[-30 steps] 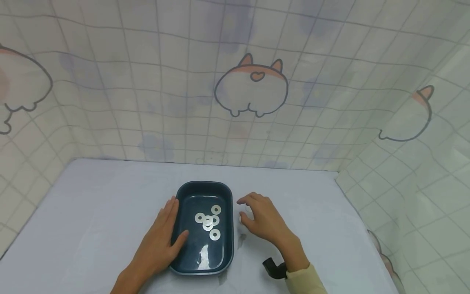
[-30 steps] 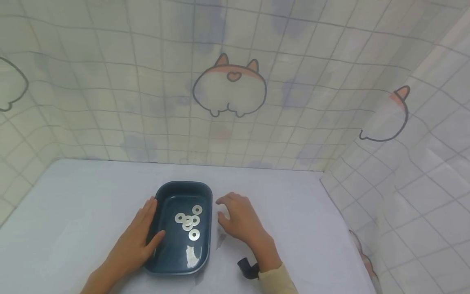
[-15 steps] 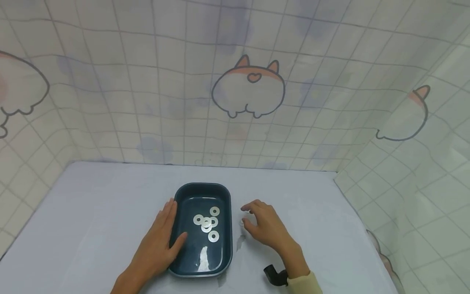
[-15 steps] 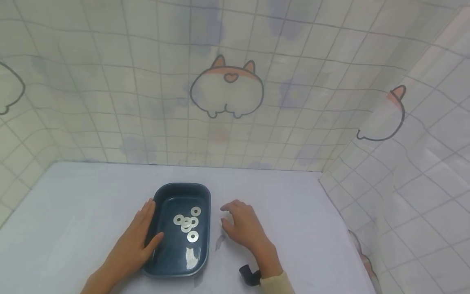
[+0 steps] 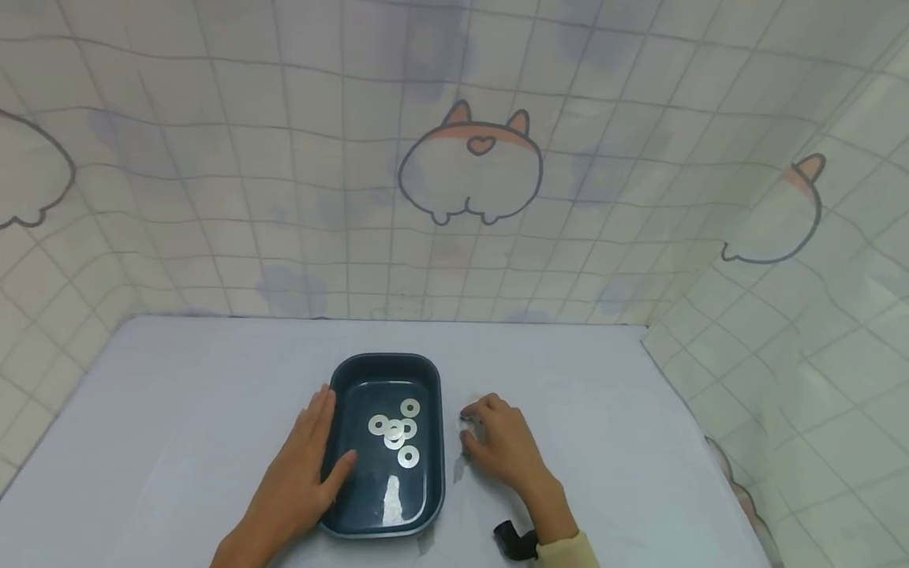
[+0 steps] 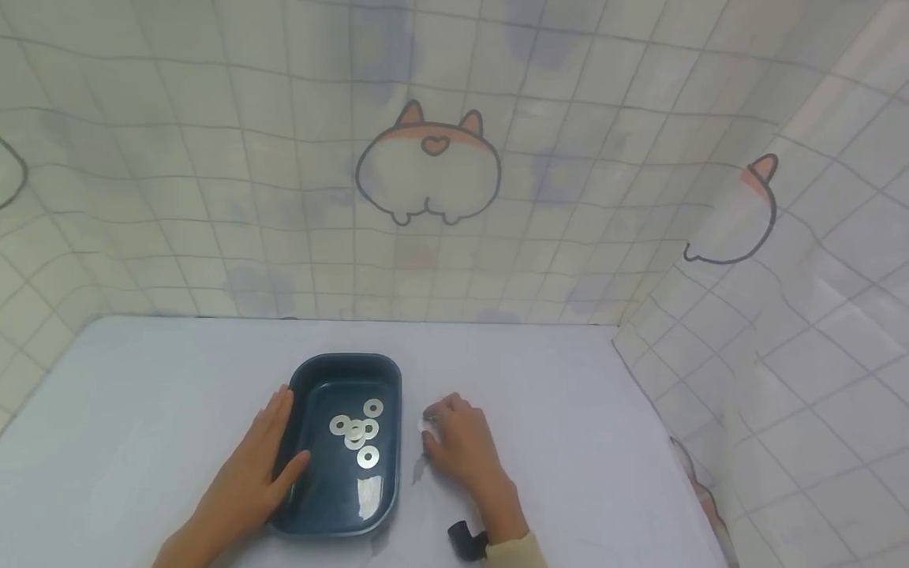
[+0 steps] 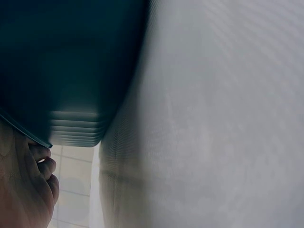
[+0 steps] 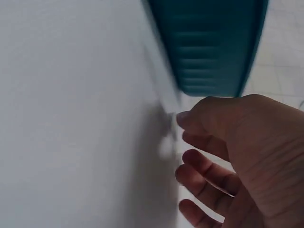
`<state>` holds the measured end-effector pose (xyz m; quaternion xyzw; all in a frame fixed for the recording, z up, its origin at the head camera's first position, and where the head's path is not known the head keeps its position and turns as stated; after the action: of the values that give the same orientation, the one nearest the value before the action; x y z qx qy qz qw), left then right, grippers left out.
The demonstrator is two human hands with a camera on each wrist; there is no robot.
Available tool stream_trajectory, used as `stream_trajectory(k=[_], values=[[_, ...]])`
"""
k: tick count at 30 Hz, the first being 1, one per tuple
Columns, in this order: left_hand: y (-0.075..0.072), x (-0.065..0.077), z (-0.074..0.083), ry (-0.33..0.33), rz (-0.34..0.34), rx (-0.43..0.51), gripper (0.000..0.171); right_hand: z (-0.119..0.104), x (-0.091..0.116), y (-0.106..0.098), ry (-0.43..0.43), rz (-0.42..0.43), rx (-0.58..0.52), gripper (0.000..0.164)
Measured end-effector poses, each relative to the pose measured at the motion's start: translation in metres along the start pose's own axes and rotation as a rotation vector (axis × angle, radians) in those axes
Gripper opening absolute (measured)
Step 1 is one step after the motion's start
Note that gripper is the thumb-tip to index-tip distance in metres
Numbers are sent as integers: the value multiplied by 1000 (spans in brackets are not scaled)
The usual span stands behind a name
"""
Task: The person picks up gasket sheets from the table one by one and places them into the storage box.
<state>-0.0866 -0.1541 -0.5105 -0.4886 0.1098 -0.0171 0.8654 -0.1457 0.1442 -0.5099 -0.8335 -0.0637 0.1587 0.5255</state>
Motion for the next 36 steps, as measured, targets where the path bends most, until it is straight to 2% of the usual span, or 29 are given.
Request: stream_trajectory(k=[4, 10, 18, 25, 36], values=[[-2, -1, 0, 18, 8, 8, 92, 4, -1, 7, -2, 34, 40, 23], [-4, 1, -1, 44, 48, -14, 93, 1, -2, 8, 32, 5, 44, 23], [-2, -1, 0, 30, 28, -17, 94, -3, -2, 2, 42, 0, 87, 22], [-1, 0, -1, 21, 20, -21, 93, -6, -6, 1, 49, -42, 127, 21], [-1, -2, 0, 38, 30, -20, 93, -20, -6, -1, 45, -26, 324, 23]])
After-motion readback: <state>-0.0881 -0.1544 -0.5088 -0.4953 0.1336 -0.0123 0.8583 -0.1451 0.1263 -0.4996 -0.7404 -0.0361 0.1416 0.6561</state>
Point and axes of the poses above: each hand's wrist, its own x-axis away from the middle knuckle, its own y-axis out of the palm, z = x × y, the point moved 3 cm from there along -x, towards the middle knuckle, and after that the axes turned 1 degree about x, right-handed, at the moved point
